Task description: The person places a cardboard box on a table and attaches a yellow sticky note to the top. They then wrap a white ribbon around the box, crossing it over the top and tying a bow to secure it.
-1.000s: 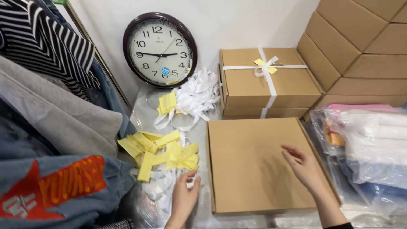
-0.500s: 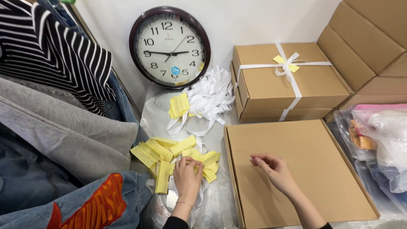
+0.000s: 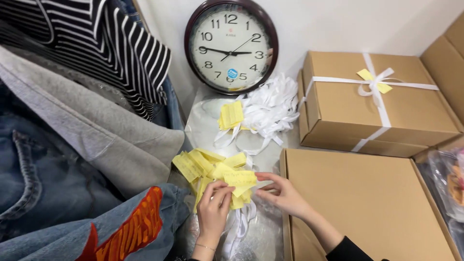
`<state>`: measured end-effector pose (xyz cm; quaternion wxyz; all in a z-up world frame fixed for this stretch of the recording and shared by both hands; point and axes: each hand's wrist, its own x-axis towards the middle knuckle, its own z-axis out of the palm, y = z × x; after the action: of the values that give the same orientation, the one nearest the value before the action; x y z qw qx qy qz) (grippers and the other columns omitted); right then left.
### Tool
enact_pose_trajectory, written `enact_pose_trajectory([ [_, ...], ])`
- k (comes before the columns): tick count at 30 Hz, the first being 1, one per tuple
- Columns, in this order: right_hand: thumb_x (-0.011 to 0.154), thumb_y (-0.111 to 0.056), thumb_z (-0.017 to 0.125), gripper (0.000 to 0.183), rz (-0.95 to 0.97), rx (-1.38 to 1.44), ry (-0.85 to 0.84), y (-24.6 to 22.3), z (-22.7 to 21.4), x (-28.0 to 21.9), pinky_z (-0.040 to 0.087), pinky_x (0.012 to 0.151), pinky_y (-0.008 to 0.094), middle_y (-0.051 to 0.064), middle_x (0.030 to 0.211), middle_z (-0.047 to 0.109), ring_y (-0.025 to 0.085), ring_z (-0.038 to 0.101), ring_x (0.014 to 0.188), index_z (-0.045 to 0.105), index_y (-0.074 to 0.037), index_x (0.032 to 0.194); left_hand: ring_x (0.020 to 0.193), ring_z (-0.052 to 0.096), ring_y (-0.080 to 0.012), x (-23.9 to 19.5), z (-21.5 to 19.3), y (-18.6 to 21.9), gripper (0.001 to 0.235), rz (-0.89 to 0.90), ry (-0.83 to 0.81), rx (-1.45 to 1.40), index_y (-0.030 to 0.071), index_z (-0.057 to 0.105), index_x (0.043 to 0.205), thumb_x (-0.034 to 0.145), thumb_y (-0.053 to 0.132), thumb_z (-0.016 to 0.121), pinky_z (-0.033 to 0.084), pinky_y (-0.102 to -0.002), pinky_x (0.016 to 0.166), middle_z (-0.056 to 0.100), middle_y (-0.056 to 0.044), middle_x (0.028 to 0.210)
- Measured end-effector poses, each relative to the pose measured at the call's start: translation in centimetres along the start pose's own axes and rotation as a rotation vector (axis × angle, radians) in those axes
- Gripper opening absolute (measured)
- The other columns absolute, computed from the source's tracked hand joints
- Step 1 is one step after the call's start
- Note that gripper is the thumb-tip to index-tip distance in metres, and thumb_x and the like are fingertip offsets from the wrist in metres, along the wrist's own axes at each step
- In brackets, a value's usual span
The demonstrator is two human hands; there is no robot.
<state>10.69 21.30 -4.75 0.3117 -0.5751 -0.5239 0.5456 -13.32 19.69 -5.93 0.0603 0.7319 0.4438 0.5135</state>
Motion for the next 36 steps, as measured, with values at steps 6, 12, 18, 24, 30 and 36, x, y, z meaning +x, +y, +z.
enact_pose_trajectory([
  [6,0.082,-0.038,0.087,0.036,-0.37,-0.571,0.092,0.9,2.4,3.2,0.042,0.108,0.043,0.004,0.125,0.067,0.025,0.055,0.126,0.081,-0.029,0.117,0.102,0.073,-0.0187,0.3,0.5,-0.2,0.016,-0.434,-0.087,-0.228,0.012,0.08,0.097,0.09,0.002,0.07,0.062,-0.029,0.081,0.073,-0.001,0.104],
  [12,0.095,-0.031,0.07,0.03,0.068,-0.148,0.065,-1.0,3.1,3.5,0.058,0.069,0.028,0.001,0.096,0.083,0.013,0.075,0.079,0.08,-0.01,0.114,0.094,0.076,-0.0145,-0.4,1.8,-0.3,0.037,-0.891,0.106,-0.294,0.014,0.066,0.123,0.089,0.015,0.079,0.064,-0.027,0.07,0.06,-0.006,0.131],
  [18,0.093,-0.028,0.071,0.038,0.215,0.093,0.037,-1.7,3.5,2.1,0.061,0.09,0.033,0.007,0.121,0.084,0.02,0.079,0.101,0.076,-0.007,0.125,0.099,0.067,-0.0139,-0.9,2.5,-0.2,0.048,-1.277,-0.046,-0.446,0.017,0.064,0.127,0.088,0.041,0.074,0.055,-0.031,0.093,0.066,0.0,0.128],
  [24,0.094,-0.016,0.08,0.027,0.092,0.409,0.108,-1.8,4.4,1.0,0.061,0.084,0.036,0.01,0.09,0.073,0.017,0.07,0.081,0.077,0.004,0.112,0.118,0.071,-0.0319,-0.5,3.2,0.6,0.072,-1.159,-0.078,-0.655,0.003,0.052,0.145,0.089,0.033,0.086,0.058,-0.044,0.099,0.063,-0.022,0.13],
  [30,0.085,-0.013,0.087,0.049,0.121,0.36,0.042,-3.9,5.2,-0.5,0.063,0.084,0.041,0.022,0.109,0.077,0.027,0.074,0.094,0.071,0.008,0.126,0.119,0.07,-0.0314,-0.4,3.0,1.3,0.071,-1.169,-0.097,-0.701,0.006,0.049,0.148,0.088,0.019,0.084,0.065,-0.043,0.093,0.062,-0.023,0.133],
  [36,0.091,-0.012,0.081,0.045,0.176,0.441,0.165,-1.9,5.4,0.7,0.064,0.076,0.043,0.026,0.106,0.077,0.03,0.077,0.088,0.067,0.013,0.127,0.113,0.074,-0.0274,-1.7,2.8,-0.9,0.056,-1.222,-0.047,-0.79,0.004,0.058,0.143,0.088,0.005,0.071,0.065,-0.04,0.088,0.071,-0.021,0.128],
])
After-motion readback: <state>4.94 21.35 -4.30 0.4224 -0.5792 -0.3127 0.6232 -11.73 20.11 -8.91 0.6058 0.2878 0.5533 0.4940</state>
